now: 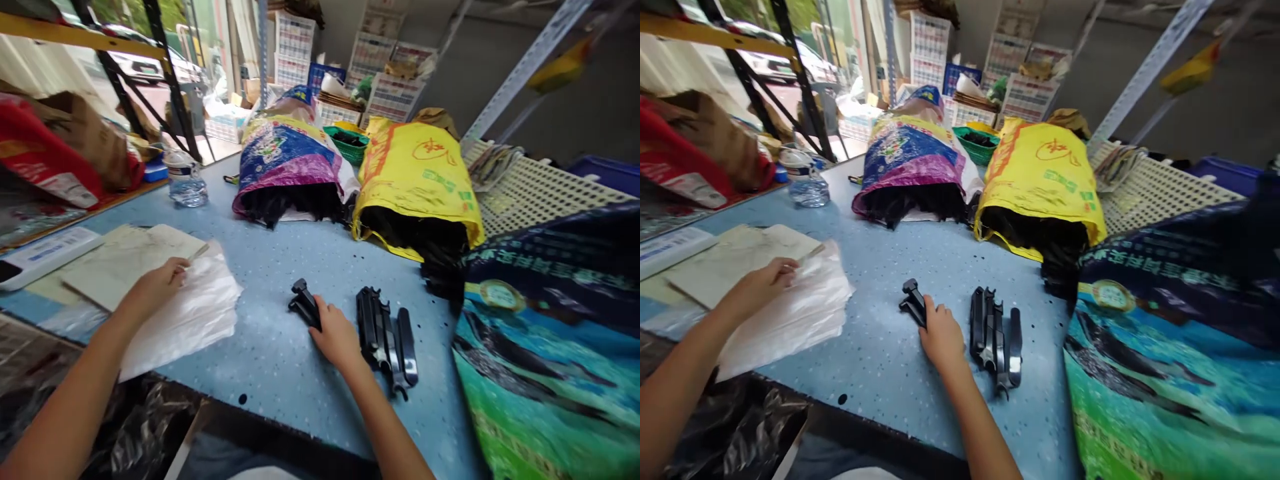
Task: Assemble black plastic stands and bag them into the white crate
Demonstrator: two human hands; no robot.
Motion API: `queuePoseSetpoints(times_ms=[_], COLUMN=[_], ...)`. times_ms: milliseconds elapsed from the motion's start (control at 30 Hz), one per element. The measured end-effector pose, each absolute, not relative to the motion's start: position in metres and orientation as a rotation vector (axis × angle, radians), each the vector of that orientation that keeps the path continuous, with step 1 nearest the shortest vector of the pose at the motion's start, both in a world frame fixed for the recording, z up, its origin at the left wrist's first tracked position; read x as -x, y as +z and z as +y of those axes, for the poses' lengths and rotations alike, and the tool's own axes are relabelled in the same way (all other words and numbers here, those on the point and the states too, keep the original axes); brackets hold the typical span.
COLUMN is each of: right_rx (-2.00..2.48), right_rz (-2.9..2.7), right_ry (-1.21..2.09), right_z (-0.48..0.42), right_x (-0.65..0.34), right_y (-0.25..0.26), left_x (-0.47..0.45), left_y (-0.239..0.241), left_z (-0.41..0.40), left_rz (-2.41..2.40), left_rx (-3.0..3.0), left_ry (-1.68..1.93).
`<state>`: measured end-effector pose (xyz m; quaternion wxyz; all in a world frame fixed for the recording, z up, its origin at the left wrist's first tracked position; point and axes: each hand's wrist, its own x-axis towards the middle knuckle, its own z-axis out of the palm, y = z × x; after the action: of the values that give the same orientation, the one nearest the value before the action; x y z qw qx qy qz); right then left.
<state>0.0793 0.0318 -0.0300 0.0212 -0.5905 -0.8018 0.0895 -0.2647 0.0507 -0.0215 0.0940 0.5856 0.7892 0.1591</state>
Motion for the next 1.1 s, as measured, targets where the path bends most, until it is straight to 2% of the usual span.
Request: queuePoseSetpoints(times_ms=[267,700,967,1100], right_rx=[1.824,1.781,1.786,1.773], right_rz=[-2.492,-2.515,-2.508,-2.521], right_ry=[0.275,0.286,0.295,0.267], right_z=[0.031,0.033,0.034,0.033], right_x=[-0.078,-0.078,-0.077,-0.076], right_y=[-0.032,-0.034,-0.035,-0.034], left_x=[0.272,0.273,0.269,0.262], left_y=[-0.029,-0.029,-0.018,-0.014], left_z=[0.055,0.052,0.056,0.058], left_rz=[2.158,2.010,2.184,2.107], left_rx=[-1.794,-1.450,-1.446,-1.389], left_ry=[0.750,0.804,0.785,0.727])
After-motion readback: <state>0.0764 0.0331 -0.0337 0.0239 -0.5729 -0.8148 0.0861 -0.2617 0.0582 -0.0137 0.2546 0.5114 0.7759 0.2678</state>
